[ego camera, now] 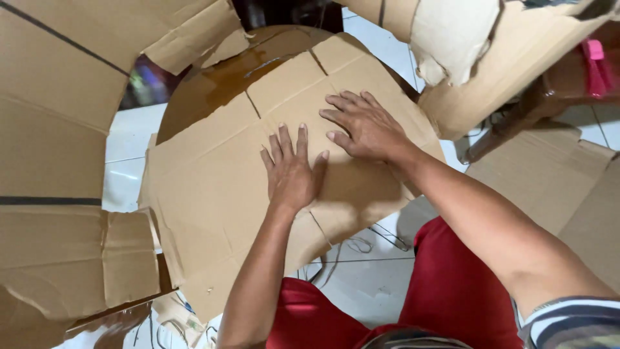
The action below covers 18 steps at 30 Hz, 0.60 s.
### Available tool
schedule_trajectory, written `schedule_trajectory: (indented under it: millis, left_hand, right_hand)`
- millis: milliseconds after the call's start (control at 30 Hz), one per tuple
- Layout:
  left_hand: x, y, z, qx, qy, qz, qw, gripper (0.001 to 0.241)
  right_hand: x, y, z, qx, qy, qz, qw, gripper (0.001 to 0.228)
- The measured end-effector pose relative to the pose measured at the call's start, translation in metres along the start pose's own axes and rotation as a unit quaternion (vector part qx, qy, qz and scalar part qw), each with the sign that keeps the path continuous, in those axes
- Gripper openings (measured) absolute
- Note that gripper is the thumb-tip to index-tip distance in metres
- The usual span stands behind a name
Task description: Wrapping a wooden chair seat with cardboard and securing it with plastic ties for protection.
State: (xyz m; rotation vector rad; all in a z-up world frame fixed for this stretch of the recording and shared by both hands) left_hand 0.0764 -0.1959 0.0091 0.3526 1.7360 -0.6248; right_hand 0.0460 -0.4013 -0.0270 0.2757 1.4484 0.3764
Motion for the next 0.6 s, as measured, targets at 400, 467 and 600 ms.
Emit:
schedule_trajectory:
  millis: [400,467,600]
  left_hand:
    - [0.020,-0.035,0.001,-0.006,-0.017,0.063,0.998,0.083]
    - [0.024,-0.036,0.000,-0.009,0.001,0.066,0.998,0.085]
    - [0.029,-0.033,0.002,-0.027,0.018,0.068,0.997,0.090]
  right_hand:
    - [0.011,0.036,-0.122,0.039,-0.143,-0.012,0.989,0.054]
    - [0.051,0.017,-0.169,0.015,-0.212,-0.038,0.976,0.053]
    - [0.099,-0.034,-0.284,0.140,-0.317,0.192,0.918,0.049]
Point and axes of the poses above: each hand's wrist, its own z-axis towards the middle knuckle, its own x-axis out of the palm, y = z × x, the point moved 1 cm from there along z, towards the middle knuckle
